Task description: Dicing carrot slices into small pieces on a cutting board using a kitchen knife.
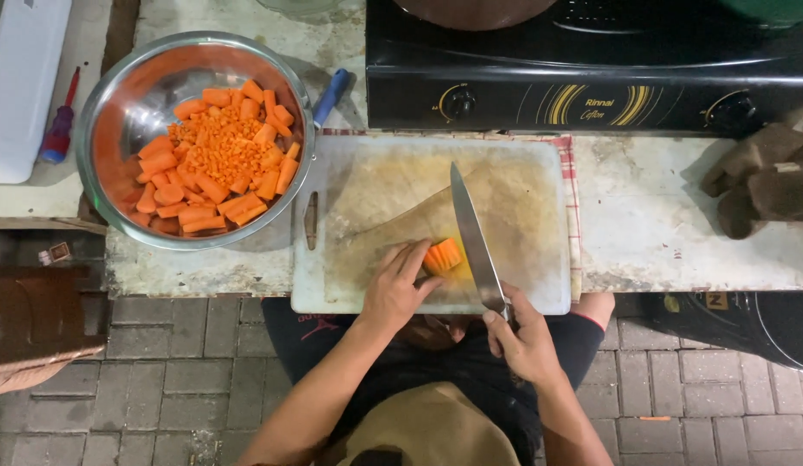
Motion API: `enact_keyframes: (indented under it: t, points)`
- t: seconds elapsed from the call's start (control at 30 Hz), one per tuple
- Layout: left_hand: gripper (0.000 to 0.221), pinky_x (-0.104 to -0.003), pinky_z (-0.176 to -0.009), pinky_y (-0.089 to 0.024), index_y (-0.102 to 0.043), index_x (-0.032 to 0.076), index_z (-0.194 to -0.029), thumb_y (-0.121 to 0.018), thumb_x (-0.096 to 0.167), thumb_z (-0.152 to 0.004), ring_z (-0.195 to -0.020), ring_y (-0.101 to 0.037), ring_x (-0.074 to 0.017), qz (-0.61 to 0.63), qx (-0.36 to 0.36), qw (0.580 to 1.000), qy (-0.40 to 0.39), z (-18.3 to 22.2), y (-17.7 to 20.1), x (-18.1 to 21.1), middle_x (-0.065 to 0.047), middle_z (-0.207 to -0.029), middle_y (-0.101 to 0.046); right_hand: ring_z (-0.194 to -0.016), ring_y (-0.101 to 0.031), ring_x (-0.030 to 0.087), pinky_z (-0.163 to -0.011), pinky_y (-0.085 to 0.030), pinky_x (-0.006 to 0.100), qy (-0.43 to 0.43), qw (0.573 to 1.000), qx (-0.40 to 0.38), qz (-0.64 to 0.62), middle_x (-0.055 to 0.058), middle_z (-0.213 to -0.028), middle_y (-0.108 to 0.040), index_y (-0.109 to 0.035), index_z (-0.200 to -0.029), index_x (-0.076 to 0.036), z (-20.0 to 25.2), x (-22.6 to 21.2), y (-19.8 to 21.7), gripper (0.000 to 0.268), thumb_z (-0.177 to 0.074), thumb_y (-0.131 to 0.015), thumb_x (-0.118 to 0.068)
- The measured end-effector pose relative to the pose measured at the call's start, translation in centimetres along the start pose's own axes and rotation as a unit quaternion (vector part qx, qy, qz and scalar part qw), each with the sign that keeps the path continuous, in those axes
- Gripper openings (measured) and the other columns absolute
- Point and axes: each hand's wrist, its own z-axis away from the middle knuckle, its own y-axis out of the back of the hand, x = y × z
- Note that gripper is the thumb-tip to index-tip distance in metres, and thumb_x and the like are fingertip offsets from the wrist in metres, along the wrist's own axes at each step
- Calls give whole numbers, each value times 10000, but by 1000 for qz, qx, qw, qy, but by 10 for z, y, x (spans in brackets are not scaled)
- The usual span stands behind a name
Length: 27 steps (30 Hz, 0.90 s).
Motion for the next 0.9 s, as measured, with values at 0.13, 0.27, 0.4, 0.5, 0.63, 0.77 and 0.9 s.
enact_keyframes:
  t: [0.13, 0.27, 0.4, 0.5, 0.63, 0.77, 0.9]
  points:
    - [693, -341, -879, -561, -616, 35, -1253, -904, 243, -658, -995, -660, -278, -1, -2, 1000, -5, 0, -3, 0, -135, -1049, -679, -342, -548, 204, -399, -485, 307, 16, 999, 20, -29, 114, -415, -567, -522, -1281, 80, 5, 12, -1, 387, -913, -548, -35]
    - [624, -387, -859, -579, -624, 15, -1231, -886, 137, -678, -985, -669, -321, 32, -19, 999, -27, -14, 5, 8, -165, -1039, -683, -453, -606, 253, -494, -515, 377, -3, 992, 67, 103, 142, -501, -625, -548, -1321, 24, 2, 2, 8, 424, -918, -571, -104]
    - [556, -390, -831, -588, -628, 32, -1225, -854, 111, -723, -987, -676, -322, 58, -32, 998, 0, -13, 2, 6, -157, -1032, -679, -822, -684, 448, -689, -568, 560, -4, 934, 57, 353, 162, -1037, -724, -608, -1313, -147, -3, -25, 16, 385, -950, -541, -253]
    - [560, -395, -949, -562, -567, 13, -1255, -828, 71, -764, -1074, -635, -300, 54, -74, 996, -6, -11, 8, 2, -143, -1145, -663, -1038, -681, 258, -866, -464, 329, -90, 965, -13, 246, 93, -1117, -715, -462, -1426, -134, 4, -21, 22, 485, -968, -444, -293]
    - [652, -423, -834, -586, -478, 76, -1368, -779, 119, -791, -1110, -605, -319, 10, -127, 989, 76, -2, 20, -4, -114, -1242, -638, -574, -516, 157, -642, -466, 291, -123, 973, -58, 187, 13, -589, -539, -527, -1343, -127, 17, -44, 6, 394, -979, -431, -243]
    - [747, -465, -755, -594, -356, 73, -1436, -757, 182, -815, -1070, -611, -359, -26, -264, 944, 195, -15, 38, 11, -216, -1219, -602, -603, -476, 187, -648, -445, 301, -174, 962, -94, 190, 48, -625, -536, -513, -1380, -151, 21, -50, -4, 438, -967, -446, -280]
    - [797, -396, -652, -590, -326, 63, -1466, -781, 212, -829, -920, -657, -321, -60, -304, 936, 170, -24, 31, 19, -209, -1034, -626, -1236, -565, 367, -888, -468, 408, -192, 942, -54, 269, 171, -1255, -662, -434, -1437, -188, 19, -34, 0, 511, -953, -428, -352]
